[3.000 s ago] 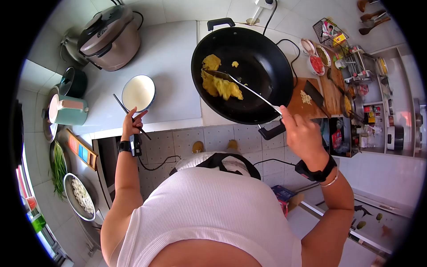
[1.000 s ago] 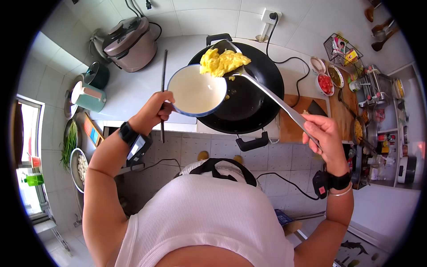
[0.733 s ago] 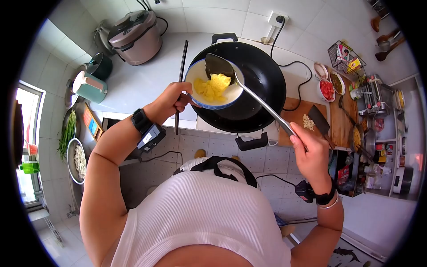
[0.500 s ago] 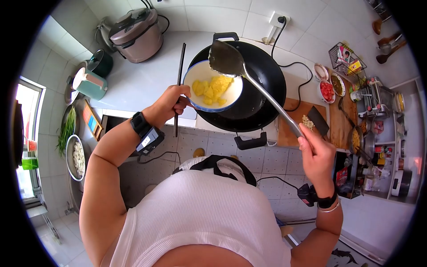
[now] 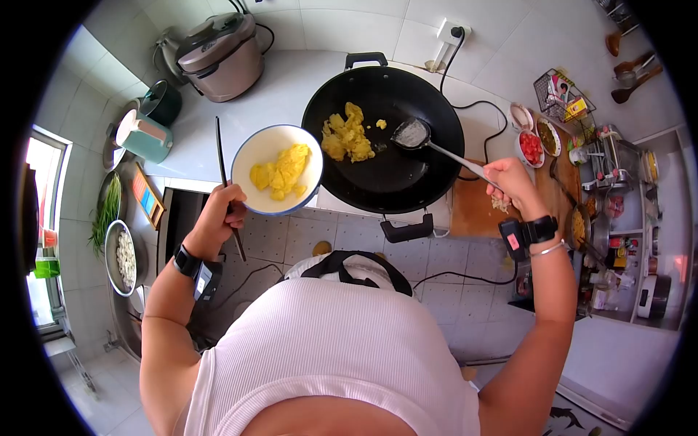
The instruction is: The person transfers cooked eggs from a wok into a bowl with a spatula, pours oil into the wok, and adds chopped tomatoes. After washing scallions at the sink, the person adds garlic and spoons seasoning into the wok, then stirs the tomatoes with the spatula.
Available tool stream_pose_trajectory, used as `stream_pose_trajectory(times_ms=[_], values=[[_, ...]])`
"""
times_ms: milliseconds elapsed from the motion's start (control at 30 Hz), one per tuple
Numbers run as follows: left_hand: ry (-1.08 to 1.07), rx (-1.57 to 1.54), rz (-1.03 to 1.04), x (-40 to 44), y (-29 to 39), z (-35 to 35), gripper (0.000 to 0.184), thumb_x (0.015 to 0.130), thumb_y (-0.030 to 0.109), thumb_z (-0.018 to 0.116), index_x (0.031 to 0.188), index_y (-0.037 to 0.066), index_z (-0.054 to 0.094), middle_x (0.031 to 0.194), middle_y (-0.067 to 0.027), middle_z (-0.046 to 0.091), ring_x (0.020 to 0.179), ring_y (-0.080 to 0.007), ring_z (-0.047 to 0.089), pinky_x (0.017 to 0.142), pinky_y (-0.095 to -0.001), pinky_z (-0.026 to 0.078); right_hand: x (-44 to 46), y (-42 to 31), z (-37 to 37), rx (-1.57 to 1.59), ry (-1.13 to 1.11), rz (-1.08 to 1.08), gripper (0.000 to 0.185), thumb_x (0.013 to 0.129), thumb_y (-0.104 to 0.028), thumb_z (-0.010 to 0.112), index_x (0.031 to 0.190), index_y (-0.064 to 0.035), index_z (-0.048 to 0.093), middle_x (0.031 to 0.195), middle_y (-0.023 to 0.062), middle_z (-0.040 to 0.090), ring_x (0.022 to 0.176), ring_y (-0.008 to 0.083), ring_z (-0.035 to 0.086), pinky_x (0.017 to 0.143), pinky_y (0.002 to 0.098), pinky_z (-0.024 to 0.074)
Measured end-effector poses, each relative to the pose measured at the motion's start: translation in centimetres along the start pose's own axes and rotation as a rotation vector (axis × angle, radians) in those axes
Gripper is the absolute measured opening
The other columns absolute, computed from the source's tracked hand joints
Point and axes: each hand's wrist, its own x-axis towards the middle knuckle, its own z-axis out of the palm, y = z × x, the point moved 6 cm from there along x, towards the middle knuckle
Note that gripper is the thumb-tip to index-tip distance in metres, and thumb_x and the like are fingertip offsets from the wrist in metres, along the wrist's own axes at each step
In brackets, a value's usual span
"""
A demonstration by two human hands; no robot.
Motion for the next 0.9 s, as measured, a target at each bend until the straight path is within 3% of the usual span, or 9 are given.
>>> stream_pose_trajectory(times_ms=[233,467,733,833,900], values=[[0.056,-0.079,0.030,-1.3,-1.4,-2.1,0.006,0.070,0.008,0.050,0.072,0.007,0.045,0.052,0.0025,0.033,0.037,-0.0066,0.026,0.039,-0.0230,0.021,5.5,-1.5,4.0,0.000,-0.126,-0.016,0.020,0.084,-0.014,0.055,0.095,0.0013,0.061,0.056,0.0063,0.057,0.034,0.0063,0.039,0.029,0.0196,0.0241],[0.103,-0.082,0.055,-2.3,-1.4,-2.5,0.006,0.070,0.009,0.051,0.071,0.006,0.046,0.054,0.0011,0.038,0.038,-0.0062,0.027,0.039,-0.0229,0.022,4.1,-0.5,8.7,0.447,-0.249,-0.073,0.025,0.086,-0.013,0.054,0.105,0.0031,0.057,0.060,0.0066,0.056,0.037,0.0050,0.039,0.031,0.0166,0.0240],[0.032,0.018,0.046,-0.8,-0.1,0.0,0.012,0.070,0.012,0.051,0.078,0.004,0.050,0.059,-0.0043,0.050,0.040,-0.0057,0.029,0.038,-0.0223,0.025,-1.9,-2.9,4.8,0.484,-0.217,-0.195,0.031,0.087,-0.015,0.053,0.111,0.0055,0.053,0.061,0.0068,0.055,0.036,0.0034,0.037,0.031,0.0159,0.0235],[-0.006,0.030,0.045,-0.2,1.0,2.4,0.008,0.072,0.011,0.050,0.077,0.005,0.048,0.056,0.0011,0.042,0.039,-0.0051,0.027,0.039,-0.0208,0.023,-5.1,-4.5,3.0,0.399,-0.168,-0.257,0.034,0.087,-0.015,0.052,0.113,0.0061,0.052,0.060,0.0063,0.055,0.034,0.0037,0.036,0.030,0.0163,0.0242],[-0.026,0.023,0.040,1.2,1.1,3.3,0.010,0.072,0.011,0.050,0.079,0.005,0.048,0.060,-0.0028,0.050,0.039,-0.0045,0.027,0.039,-0.0200,0.024,-7.6,-5.8,2.7,0.352,-0.151,-0.275,0.031,0.087,-0.014,0.052,0.111,0.0049,0.054,0.060,0.0058,0.055,0.036,0.0033,0.039,0.031,0.0154,0.0245]])
